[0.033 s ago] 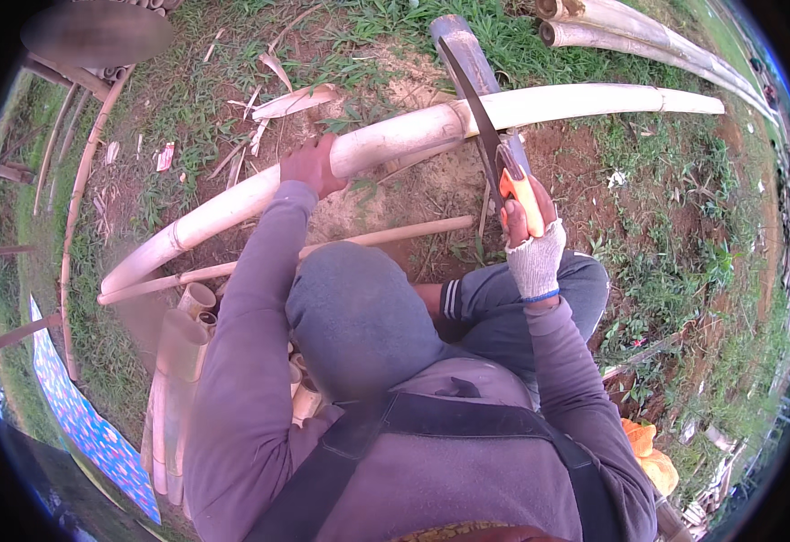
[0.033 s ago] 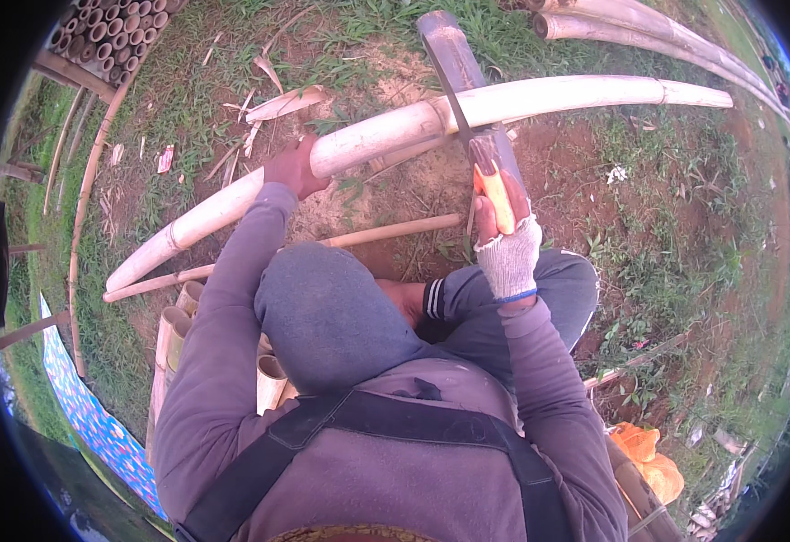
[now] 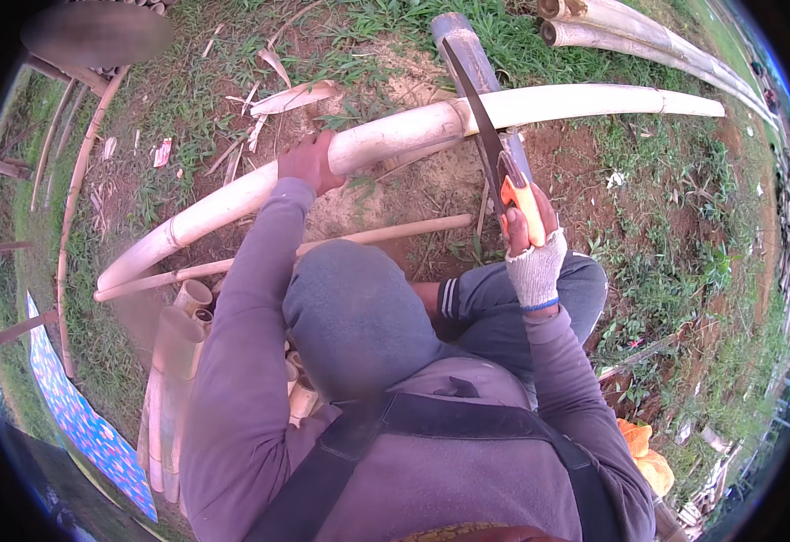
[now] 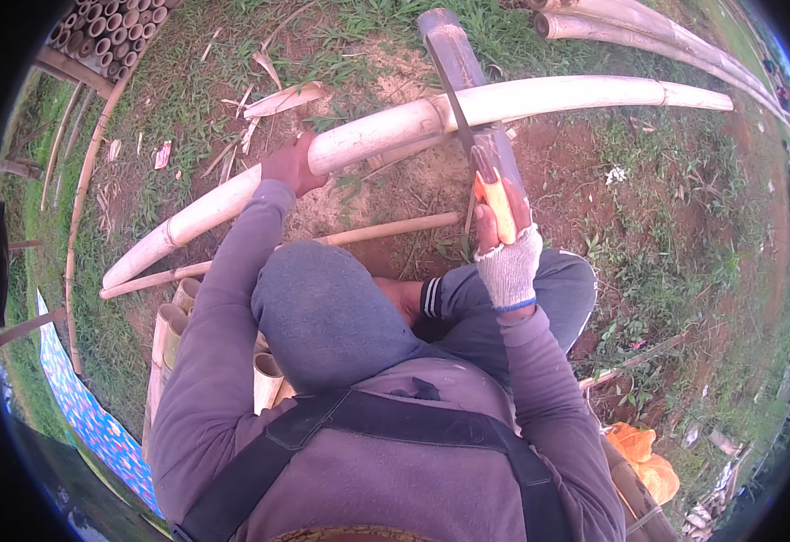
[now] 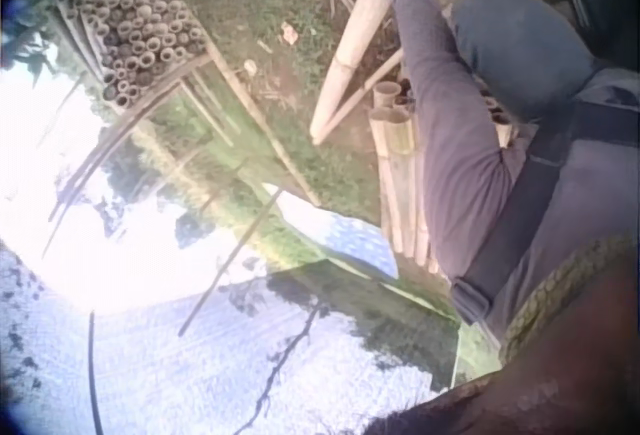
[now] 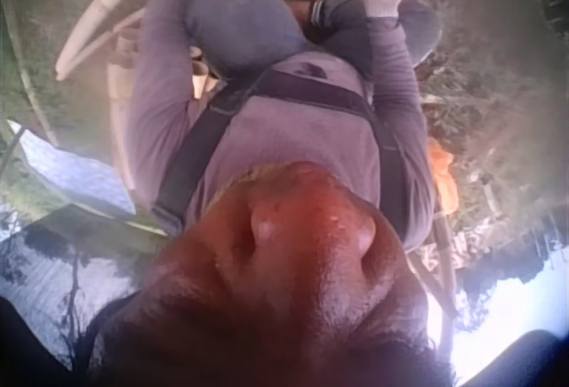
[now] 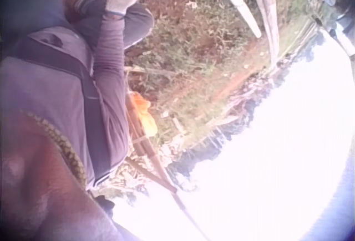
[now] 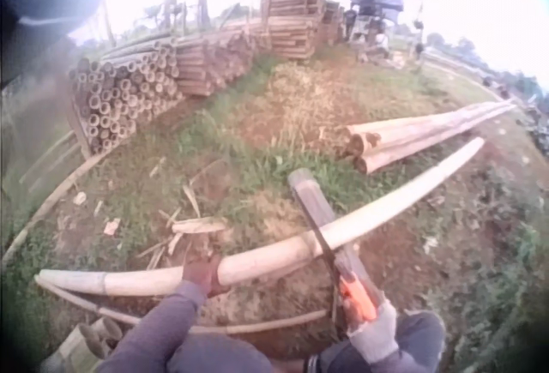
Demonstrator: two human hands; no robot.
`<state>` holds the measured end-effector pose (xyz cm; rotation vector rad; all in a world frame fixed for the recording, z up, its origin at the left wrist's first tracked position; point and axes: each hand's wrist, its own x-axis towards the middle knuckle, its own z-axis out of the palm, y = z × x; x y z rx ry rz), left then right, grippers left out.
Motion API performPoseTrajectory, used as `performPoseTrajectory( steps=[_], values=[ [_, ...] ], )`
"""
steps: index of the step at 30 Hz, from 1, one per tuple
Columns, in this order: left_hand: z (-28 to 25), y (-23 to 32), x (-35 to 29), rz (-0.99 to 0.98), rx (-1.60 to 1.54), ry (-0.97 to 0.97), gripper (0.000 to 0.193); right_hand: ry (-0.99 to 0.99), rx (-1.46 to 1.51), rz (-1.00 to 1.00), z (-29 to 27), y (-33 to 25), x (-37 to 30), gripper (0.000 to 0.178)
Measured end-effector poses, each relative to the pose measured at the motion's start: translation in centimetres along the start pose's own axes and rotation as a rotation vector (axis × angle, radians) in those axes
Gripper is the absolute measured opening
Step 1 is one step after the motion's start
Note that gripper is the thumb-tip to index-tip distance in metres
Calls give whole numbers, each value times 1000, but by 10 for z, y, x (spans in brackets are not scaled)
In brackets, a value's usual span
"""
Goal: The person sits on the ground and uses a hand saw to cut long bamboo poles into shorter sections. They position each pole on a makeshift wooden stand, saw through it, and then move the cut pieces aside.
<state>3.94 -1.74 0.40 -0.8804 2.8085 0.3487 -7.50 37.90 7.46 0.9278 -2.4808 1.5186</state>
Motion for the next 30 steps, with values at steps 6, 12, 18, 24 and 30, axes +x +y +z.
performPoseTrajectory(
  steps=[6, 12, 18, 24, 30],
  values=[
    [-4, -5, -11, -16, 3, 9, 91, -124, -56, 194, -57, -32, -71, 52],
    [-2, -10, 7, -2, -19, 18, 87, -45, 29, 221, 12, -2, 25, 46],
    [-12, -5, 6, -13, -22, -25, 88, -36, -69, -26, 7, -11, 28, 46],
    [3, -8, 2, 23, 20, 87, 91, -103, 70, 221, -56, -30, -54, 53],
    [-5, 2, 9, 0, -6, 10, 91, -7, 100, 170, 26, 7, 51, 43]
  ],
)
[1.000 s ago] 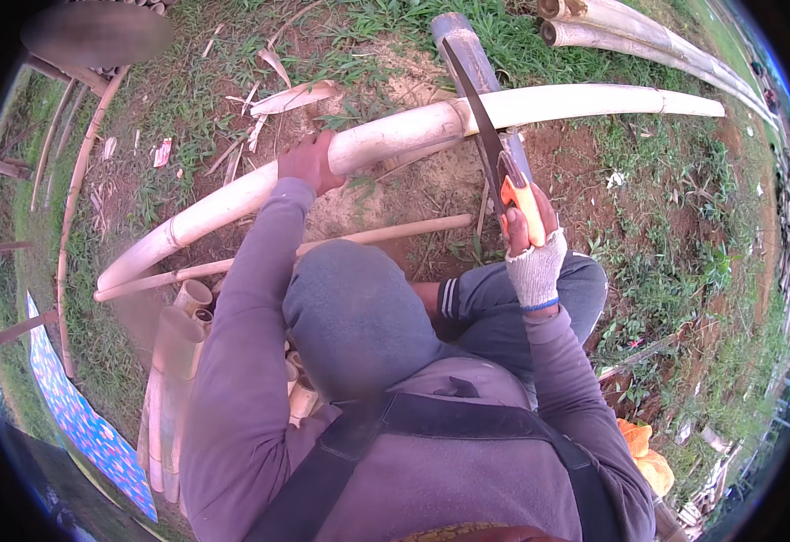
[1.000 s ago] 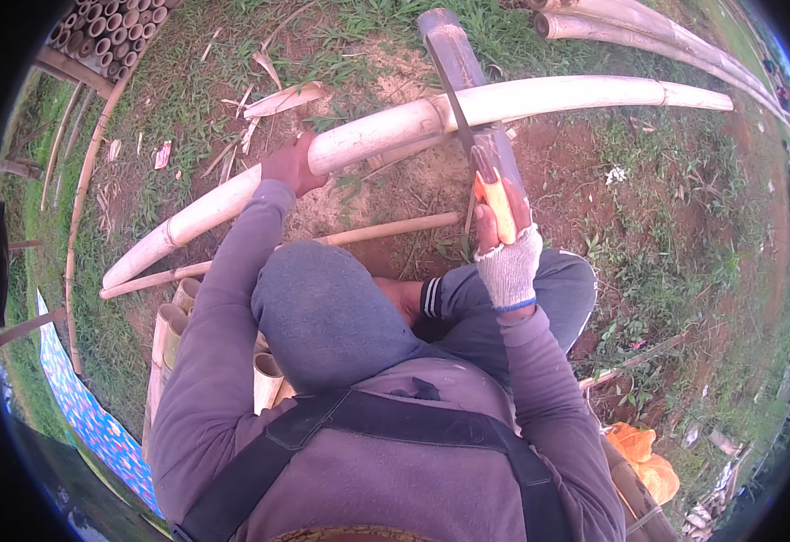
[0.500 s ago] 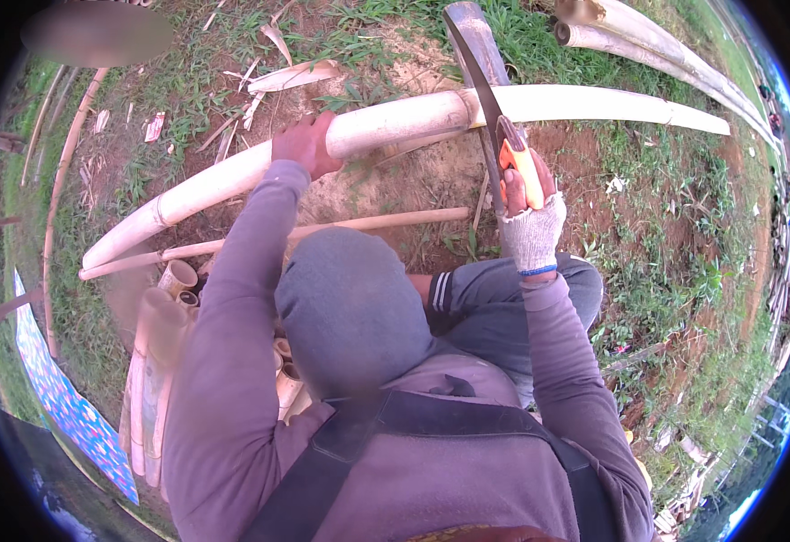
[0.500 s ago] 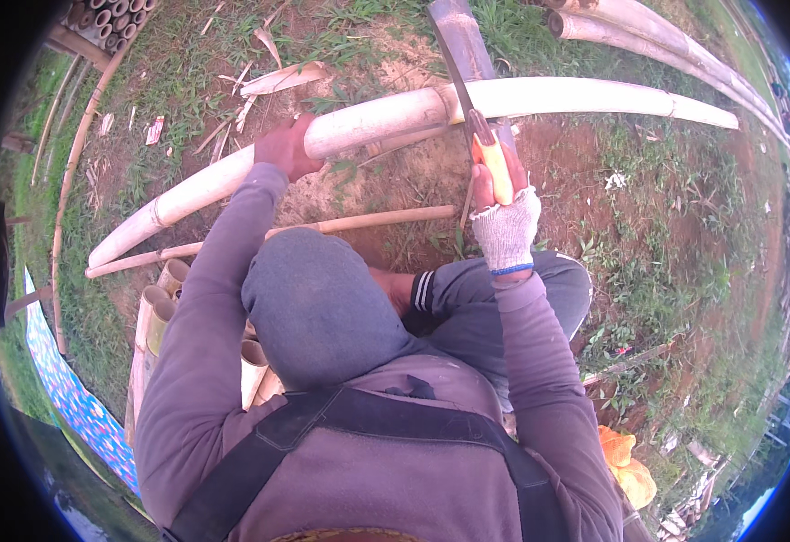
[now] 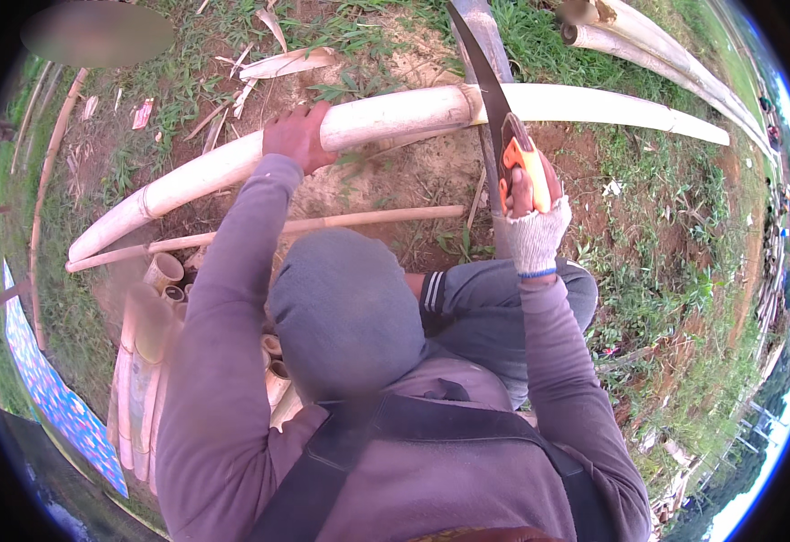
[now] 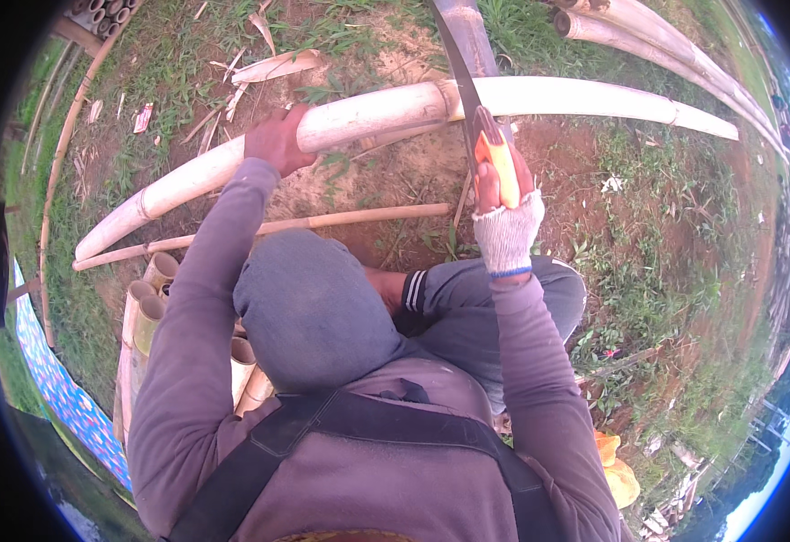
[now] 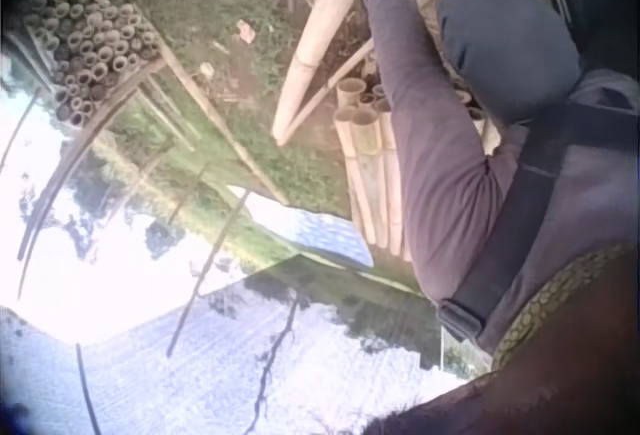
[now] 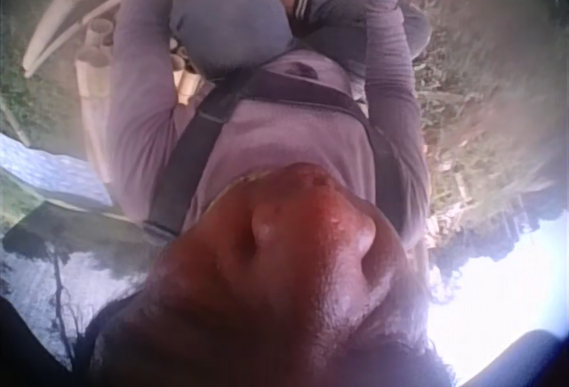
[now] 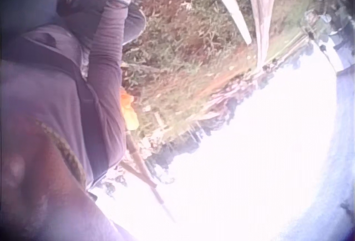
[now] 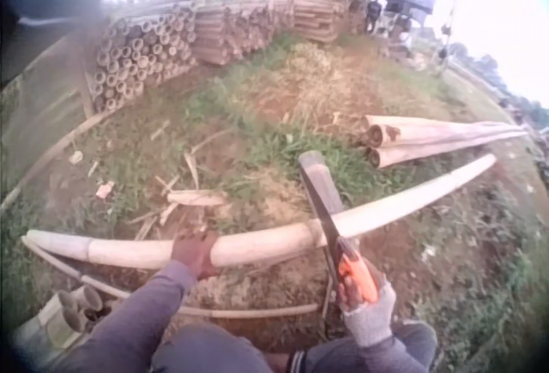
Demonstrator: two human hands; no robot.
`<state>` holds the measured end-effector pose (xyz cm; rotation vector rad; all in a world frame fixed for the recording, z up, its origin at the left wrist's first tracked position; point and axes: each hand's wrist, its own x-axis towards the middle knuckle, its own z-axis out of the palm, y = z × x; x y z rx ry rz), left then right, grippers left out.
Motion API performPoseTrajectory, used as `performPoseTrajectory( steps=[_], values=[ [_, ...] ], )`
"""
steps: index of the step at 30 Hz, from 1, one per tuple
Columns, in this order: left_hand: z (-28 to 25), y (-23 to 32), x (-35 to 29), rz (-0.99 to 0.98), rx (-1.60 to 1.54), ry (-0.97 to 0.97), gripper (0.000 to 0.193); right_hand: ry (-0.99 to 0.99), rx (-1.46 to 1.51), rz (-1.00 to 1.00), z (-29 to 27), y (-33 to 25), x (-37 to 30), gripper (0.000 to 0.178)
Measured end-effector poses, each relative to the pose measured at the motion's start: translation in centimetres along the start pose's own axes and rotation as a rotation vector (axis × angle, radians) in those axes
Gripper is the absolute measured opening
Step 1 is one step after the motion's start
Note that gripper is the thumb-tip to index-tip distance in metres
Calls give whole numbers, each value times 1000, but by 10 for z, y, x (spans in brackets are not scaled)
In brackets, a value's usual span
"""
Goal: The person sits on the ground and uses a hand saw to cut long bamboo poles into shorter sections. They position each pole on a makeshift wooden stand, saw through it, and then move the cut pieces aside.
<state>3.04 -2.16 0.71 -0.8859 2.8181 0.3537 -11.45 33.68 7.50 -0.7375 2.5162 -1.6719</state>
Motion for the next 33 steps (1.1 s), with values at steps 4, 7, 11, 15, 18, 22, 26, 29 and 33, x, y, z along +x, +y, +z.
performPoseTrajectory(
  steps=[4, 7, 11, 15, 18, 22, 26, 29, 33],
  values=[
    [-3, -1, -8, -3, -1, -1, 89, -15, -42, -17, -11, -5, -11, 44],
    [3, -10, -7, 1, -3, 11, 89, -63, -39, 15, -56, -21, -82, 50],
    [10, -12, -6, 18, 13, 69, 90, -79, 78, 143, -84, -35, -129, 58],
    [16, -12, -3, 45, -9, 72, 89, -20, -21, 93, -24, -8, -42, 48],
    [1, -1, -7, 8, 23, 19, 88, -18, -84, -90, -2, 3, 4, 41],
    [5, -5, -13, -6, -9, 19, 90, 46, -99, -81, 3, -7, 8, 33],
    [2, -5, -13, -41, -14, -45, 95, -101, 18, -7, -11, 0, 8, 39],
    [3, 8, -14, 57, 89, 196, 104, -161, 101, 8, -17, -8, -3, 43],
    [-13, 56, 0, 113, 70, 76, 105, -103, 61, 86, -9, -33, 7, 42]
  ],
)
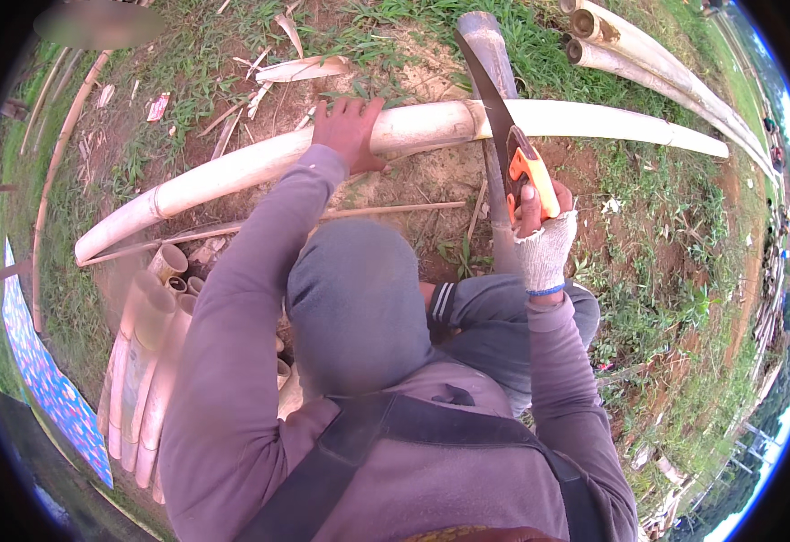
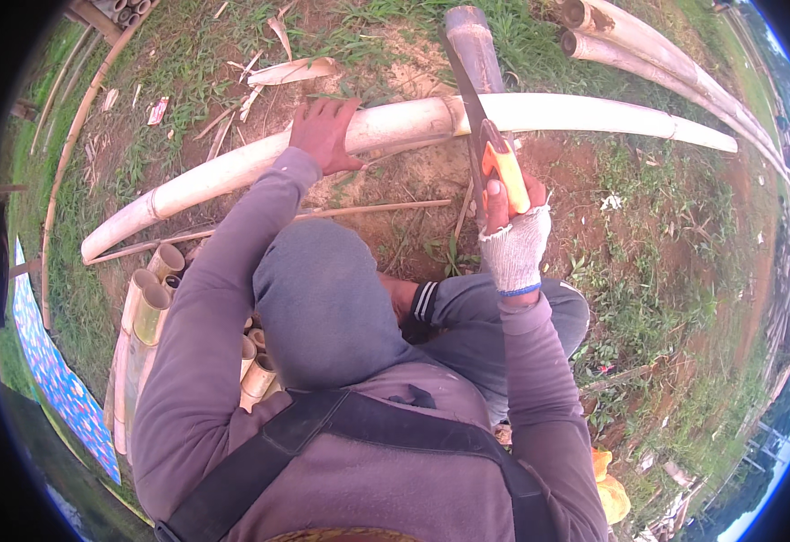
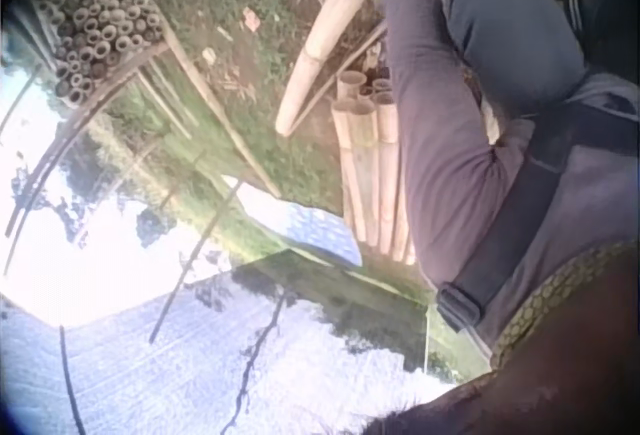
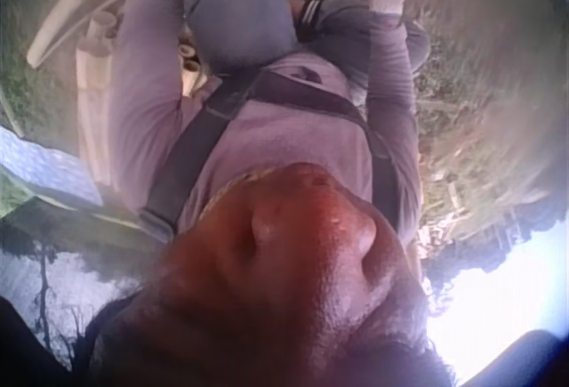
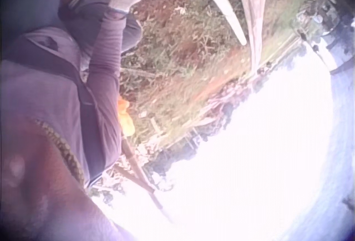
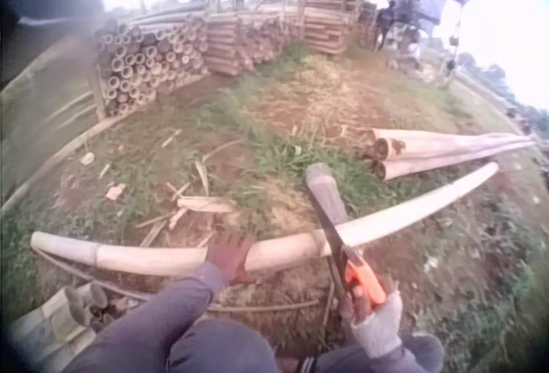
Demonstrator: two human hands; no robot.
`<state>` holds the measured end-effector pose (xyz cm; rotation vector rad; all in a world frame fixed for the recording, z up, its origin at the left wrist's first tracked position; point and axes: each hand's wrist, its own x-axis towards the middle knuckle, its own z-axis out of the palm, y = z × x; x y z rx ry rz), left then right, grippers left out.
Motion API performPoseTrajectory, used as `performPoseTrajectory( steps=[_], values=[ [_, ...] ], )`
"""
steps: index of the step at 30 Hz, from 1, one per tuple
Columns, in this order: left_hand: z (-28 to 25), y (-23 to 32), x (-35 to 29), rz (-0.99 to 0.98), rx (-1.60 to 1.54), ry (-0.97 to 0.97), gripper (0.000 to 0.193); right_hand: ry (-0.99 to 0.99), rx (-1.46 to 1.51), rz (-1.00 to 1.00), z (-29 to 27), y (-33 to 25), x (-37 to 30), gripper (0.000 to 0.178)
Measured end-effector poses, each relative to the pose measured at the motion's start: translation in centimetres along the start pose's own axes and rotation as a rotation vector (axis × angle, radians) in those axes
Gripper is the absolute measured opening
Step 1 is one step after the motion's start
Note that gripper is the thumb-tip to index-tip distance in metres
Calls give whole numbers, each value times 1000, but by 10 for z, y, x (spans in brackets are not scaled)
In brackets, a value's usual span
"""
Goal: The person sits on the ground and uses a hand saw to cut long bamboo poles into shorter sections. They position each pole on a makeshift wooden stand, saw through it, and then move the cut pieces aside.
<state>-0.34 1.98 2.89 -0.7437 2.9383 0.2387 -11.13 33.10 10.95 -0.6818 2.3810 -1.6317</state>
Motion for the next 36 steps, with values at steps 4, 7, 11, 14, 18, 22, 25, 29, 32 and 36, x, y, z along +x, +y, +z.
performPoseTrajectory(
  steps=[4, 7, 11, 14, 18, 22, 25, 29, 32, 36],
  values=[
    [4, 5, 11, -36, -66, -66, 95, 72, -254, -125, -3, 0, 9, 34],
    [8, 2, 11, -19, -66, -54, 88, 62, -811, -868, -33, 14, -20, 21],
    [8, 0, 8, -33, -101, -85, 81, -87, -403, -78, -100, 15, -133, 28],
    [17, -2, 13, -18, -100, -62, 81, -2, -61, 158, -88, 24, -132, 28],
    [7, 8, 14, -13, -112, -62, 82, 97, -651, -550, -5, 19, 26, 27],
    [8, 4, 11, 5, -105, -53, 83, 79, -315, -189, 9, 19, 28, 25],
    [16, -9, 5, -16, -70, -9, 83, 60, -284, -243, -28, 4, -47, 23],
    [12, -3, 6, -29, -86, -45, 84, -25, -297, 13, -100, 19, -142, 25],
    [17, -4, 9, -20, -92, -31, 84, 14, -578, -457, -70, 36, -88, 22],
    [12, 5, 13, -23, -88, -46, 84, 92, -322, -251, 4, 13, 18, 18]
  ],
)
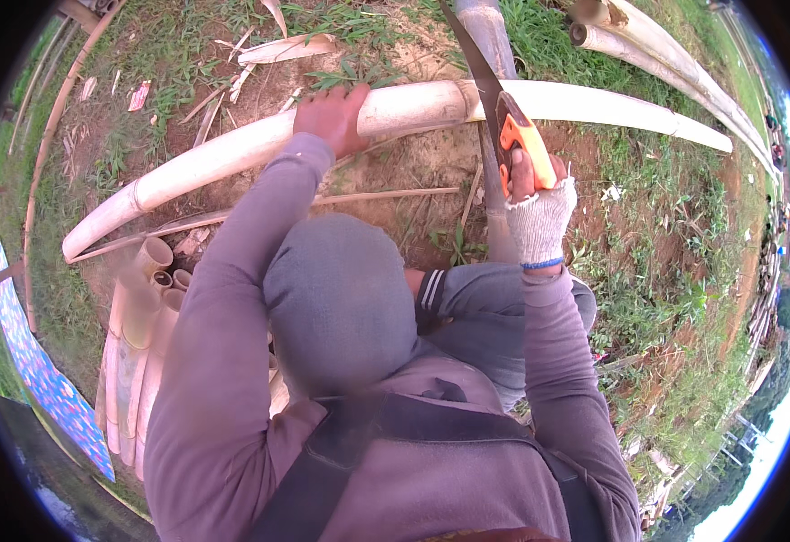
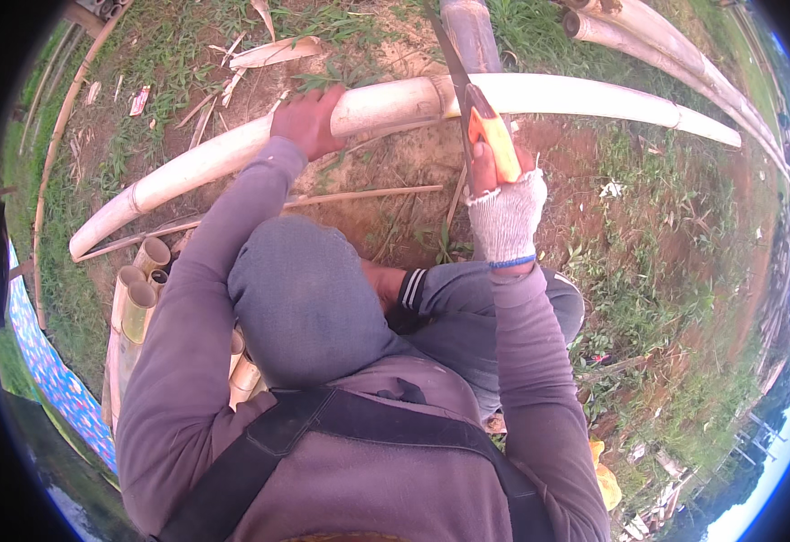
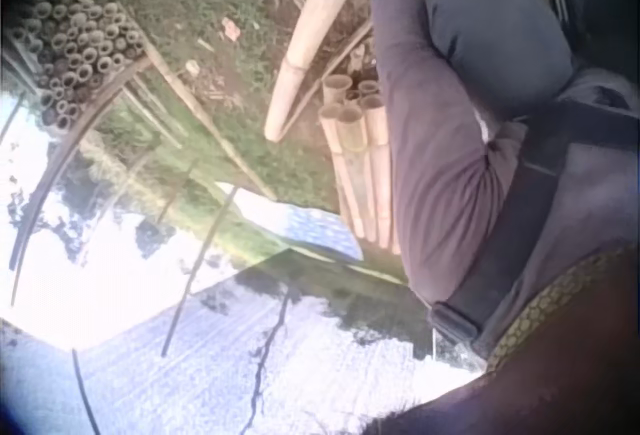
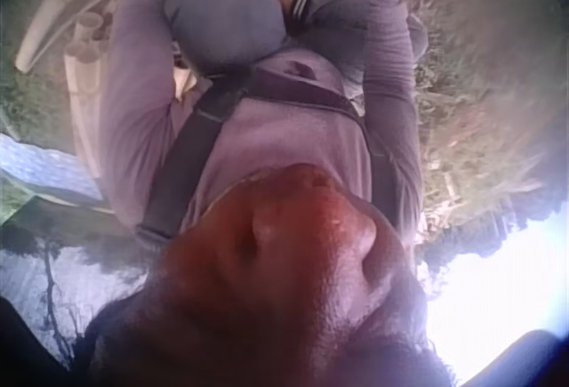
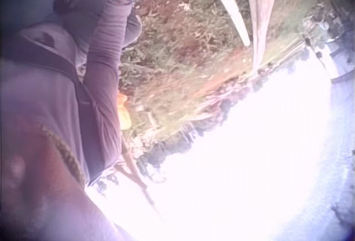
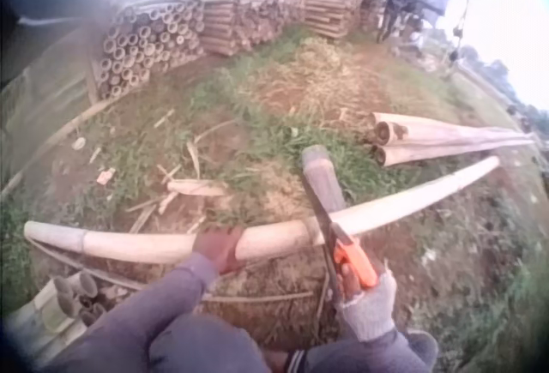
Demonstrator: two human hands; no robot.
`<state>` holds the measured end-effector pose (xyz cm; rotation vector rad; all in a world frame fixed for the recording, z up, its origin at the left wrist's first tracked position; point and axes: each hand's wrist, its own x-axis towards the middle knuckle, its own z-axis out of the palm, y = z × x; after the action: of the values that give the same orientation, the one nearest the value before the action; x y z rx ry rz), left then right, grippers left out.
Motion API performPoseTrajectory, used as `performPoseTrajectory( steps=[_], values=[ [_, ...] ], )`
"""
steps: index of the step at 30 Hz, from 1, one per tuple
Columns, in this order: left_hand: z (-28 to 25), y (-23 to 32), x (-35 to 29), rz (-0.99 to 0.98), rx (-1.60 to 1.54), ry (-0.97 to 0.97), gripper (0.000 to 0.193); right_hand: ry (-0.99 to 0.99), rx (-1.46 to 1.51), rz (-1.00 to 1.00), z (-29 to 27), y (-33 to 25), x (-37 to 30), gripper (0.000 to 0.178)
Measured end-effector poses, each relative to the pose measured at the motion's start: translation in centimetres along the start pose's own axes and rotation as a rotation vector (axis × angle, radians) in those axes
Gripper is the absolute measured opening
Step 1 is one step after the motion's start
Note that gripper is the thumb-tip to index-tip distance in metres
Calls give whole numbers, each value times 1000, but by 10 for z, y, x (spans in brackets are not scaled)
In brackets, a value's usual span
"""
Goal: The person sits on the ground and uses a hand saw to cut long bamboo poles into shorter sections. They position each pole on a makeshift wooden stand, saw through it, and then move the cut pieces aside.
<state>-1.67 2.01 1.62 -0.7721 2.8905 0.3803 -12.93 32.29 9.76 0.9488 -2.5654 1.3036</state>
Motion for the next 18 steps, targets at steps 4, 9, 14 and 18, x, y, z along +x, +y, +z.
performPoseTrajectory(
  steps=[4, 9, 14, 18],
  values=[
    [-4, -12, 1, -14, -2, 4, 84, -68, 97, 144, -26, -18, -34, 19],
    [10, -15, -3, -21, 41, 0, 91, -150, 50, 310, -131, 4, -164, 29],
    [7, -6, -3, -11, 15, -14, 86, -29, 24, 90, -44, 10, -71, 21],
    [-2, -3, 0, 3, -12, -17, 84, -13, -46, -19, 16, -10, 25, 28]
  ],
)
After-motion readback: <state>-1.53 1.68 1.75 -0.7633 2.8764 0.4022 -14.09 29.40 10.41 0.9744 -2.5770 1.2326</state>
